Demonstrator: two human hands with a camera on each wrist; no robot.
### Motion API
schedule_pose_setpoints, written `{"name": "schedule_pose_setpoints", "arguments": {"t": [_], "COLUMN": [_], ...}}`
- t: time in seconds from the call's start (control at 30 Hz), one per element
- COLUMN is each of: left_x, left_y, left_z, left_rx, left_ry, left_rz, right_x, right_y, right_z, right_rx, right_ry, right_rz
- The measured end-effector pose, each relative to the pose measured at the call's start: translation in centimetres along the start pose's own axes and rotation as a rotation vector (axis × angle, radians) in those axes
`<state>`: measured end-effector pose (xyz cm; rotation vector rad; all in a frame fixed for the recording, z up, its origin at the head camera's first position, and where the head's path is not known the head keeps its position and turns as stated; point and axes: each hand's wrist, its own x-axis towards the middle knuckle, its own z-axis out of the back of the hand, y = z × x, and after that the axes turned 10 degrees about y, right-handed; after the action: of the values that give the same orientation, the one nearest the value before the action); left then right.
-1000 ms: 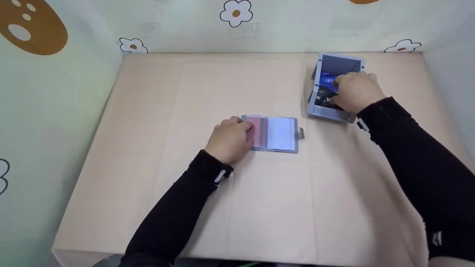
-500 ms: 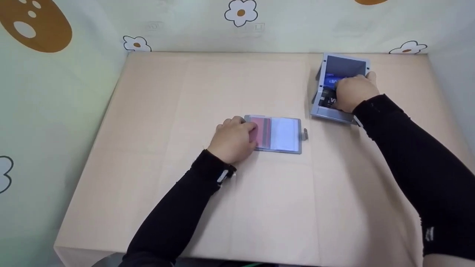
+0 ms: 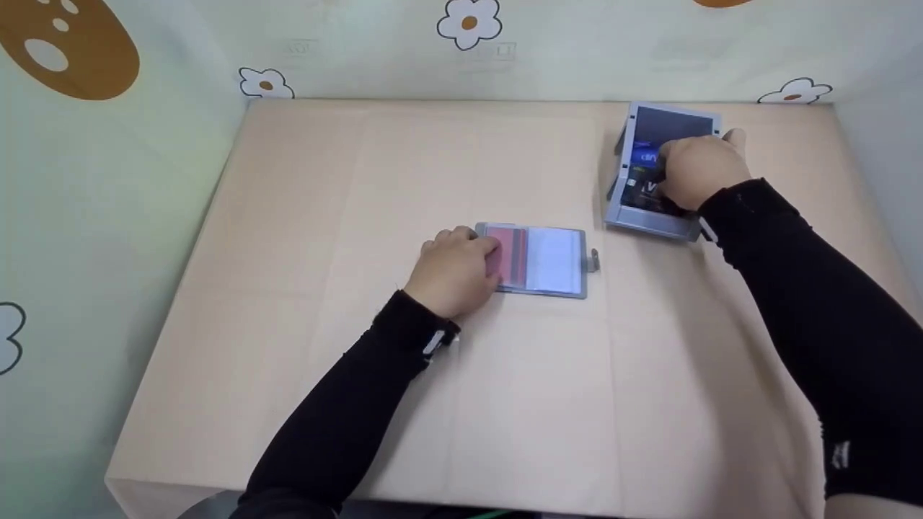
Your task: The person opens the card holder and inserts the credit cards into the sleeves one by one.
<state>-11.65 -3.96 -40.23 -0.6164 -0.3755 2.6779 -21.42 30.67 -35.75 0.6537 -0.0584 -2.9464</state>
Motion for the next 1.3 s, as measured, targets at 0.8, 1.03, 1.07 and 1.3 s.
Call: {"name": "schedule_pose_setpoints", "arguments": {"t": [0.8, 1.03, 1.07, 1.3], "left_x": [0.0, 0.0, 0.0, 0.0], "left_y": [-0.3, -0.3, -0.3, -0.4], "left_z": [0.1, 0.1, 0.1, 0.1], "left_rx": [-0.001, -0.010, -0.012, -0.014], "left_ry": [-0.004, 0.005, 0.008, 0.013], "left_rz": [-0.009, 0.000, 0.002, 0.015], "right_x": [-6.5, -5.8, -5.7, -5.2], "right_y": [7.0, 10.3, 10.5, 11.3], "right_z": [0.6, -2.9, -3.2, -4.3], "right_rx": [0.504, 0.492, 0.495, 0.511], "right_ry": [-0.122, 0.057, 0.068, 0.090], "right_rz": [0.125, 0.212, 0.215, 0.253]}}
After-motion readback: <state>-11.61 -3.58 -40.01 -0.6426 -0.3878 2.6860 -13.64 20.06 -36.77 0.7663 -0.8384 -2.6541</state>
